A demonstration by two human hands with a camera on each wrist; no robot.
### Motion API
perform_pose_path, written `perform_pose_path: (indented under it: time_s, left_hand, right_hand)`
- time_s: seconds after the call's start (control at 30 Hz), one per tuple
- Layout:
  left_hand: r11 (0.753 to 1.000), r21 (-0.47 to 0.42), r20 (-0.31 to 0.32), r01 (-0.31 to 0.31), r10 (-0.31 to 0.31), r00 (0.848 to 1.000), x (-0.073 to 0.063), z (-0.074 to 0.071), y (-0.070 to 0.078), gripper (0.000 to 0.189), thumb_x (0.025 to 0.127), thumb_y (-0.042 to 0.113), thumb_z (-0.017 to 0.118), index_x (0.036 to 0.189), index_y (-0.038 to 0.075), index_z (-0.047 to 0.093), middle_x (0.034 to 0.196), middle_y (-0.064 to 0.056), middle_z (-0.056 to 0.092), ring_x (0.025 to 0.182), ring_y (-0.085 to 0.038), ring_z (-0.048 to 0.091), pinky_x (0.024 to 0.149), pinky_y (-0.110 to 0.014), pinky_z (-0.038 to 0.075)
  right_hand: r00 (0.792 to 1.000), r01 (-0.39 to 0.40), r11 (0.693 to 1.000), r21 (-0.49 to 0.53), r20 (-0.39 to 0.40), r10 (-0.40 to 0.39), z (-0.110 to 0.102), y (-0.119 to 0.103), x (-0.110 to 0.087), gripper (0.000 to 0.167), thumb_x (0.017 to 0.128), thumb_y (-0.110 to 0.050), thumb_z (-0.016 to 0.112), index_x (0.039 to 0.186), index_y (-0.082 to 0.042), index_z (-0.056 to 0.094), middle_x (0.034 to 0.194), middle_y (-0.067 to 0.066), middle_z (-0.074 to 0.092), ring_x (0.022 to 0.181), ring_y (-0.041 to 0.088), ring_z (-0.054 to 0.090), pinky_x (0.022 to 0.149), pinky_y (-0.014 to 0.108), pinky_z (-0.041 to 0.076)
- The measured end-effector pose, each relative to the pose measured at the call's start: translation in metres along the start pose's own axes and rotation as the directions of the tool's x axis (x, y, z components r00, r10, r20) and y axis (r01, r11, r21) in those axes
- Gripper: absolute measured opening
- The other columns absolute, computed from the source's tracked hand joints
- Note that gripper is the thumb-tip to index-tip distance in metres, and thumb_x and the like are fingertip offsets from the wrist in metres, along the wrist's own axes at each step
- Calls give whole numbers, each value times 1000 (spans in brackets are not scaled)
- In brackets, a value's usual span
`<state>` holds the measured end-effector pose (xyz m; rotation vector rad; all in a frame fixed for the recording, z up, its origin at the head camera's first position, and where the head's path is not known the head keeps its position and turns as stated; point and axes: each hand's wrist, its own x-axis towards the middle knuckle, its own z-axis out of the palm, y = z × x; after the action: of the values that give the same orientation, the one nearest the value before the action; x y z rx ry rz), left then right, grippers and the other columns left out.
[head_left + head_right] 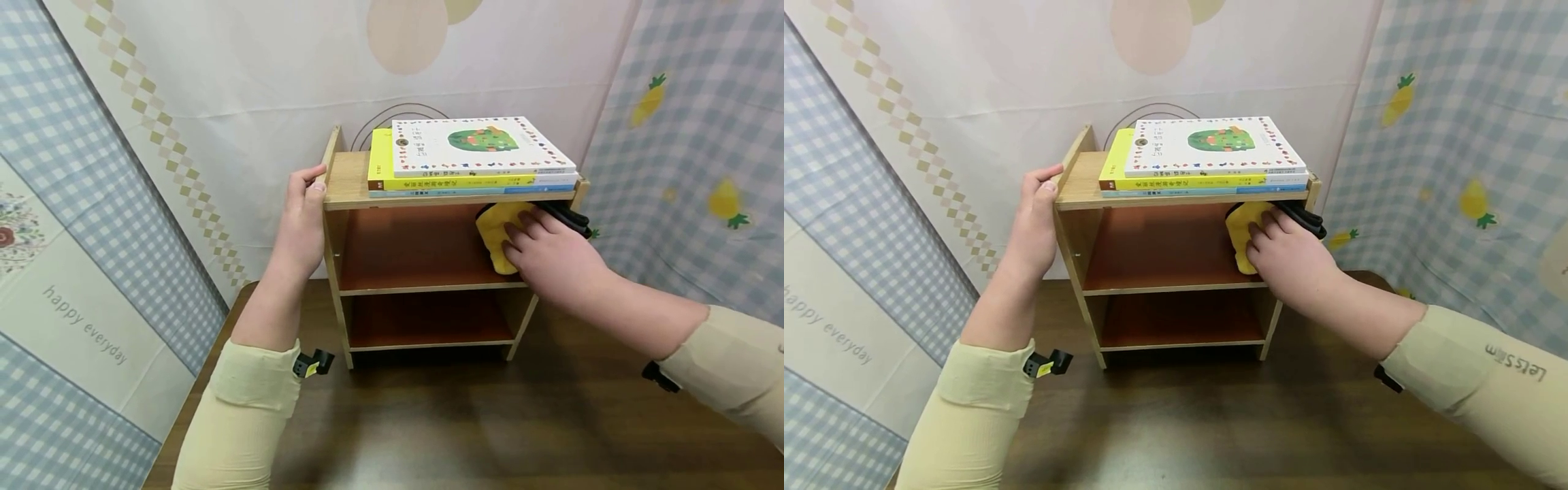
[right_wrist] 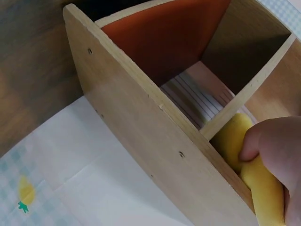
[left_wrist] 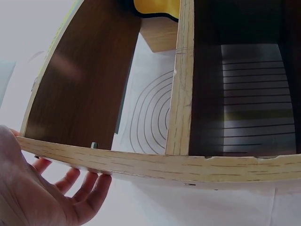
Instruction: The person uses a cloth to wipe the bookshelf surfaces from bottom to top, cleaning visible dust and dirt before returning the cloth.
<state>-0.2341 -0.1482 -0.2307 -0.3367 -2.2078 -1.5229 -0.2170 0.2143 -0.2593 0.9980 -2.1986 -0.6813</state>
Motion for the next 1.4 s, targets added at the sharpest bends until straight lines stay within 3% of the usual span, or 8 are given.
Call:
perform_pose_path:
  time_s: [0.33, 0.63, 0.97, 1.17, 1.4]
  left_hand:
    - [1000, -5, -1, -6, 6, 1000, 0, 0, 1, 49, 103, 41, 32, 145, 18, 38, 150, -5, 35, 132, -20, 38, 110, -41, 28]
    - [1000, -9, -2, 2, -2, 1000, 1, 2, 1, 48, 103, 41, 32, 145, 19, 39, 150, -4, 34, 132, -19, 38, 110, -40, 28]
    - [1000, -10, -7, -6, 6, 1000, 1, 2, 1, 47, 103, 40, 33, 145, 19, 39, 150, -4, 33, 132, -19, 37, 110, -39, 28]
    - [1000, -8, -7, -15, 15, 1000, 1, 2, 1, 47, 103, 39, 33, 145, 18, 39, 150, -4, 33, 132, -18, 37, 110, -38, 27]
    - [1000, -8, -3, 0, 0, 1000, 0, 2, 0, 48, 102, 41, 32, 144, 19, 39, 149, -5, 34, 132, -17, 37, 110, -39, 28]
  right_hand:
    - [989, -38, 992, 124, -136, 55, 2, -1, 9, 29, 79, -9, 74, 106, -2, 65, 114, 19, 64, 106, 43, 53, 100, 54, 37]
    - [972, -66, 977, 203, -209, 109, 4, -7, 13, 29, 84, -15, 63, 110, -1, 65, 109, 22, 63, 99, 46, 54, 94, 60, 38]
    - [963, -88, 970, 228, -228, 141, 9, -15, 12, 30, 87, -16, 59, 112, 0, 63, 111, 23, 61, 103, 49, 52, 94, 64, 37]
    - [960, -96, 965, 243, -235, 154, 14, -20, 10, 34, 84, -16, 63, 115, -1, 61, 111, 22, 61, 104, 49, 53, 93, 66, 37]
    - [964, -141, 948, 284, -178, 197, 16, -28, 10, 36, 85, -15, 62, 119, -2, 61, 118, 22, 61, 108, 49, 54, 95, 66, 37]
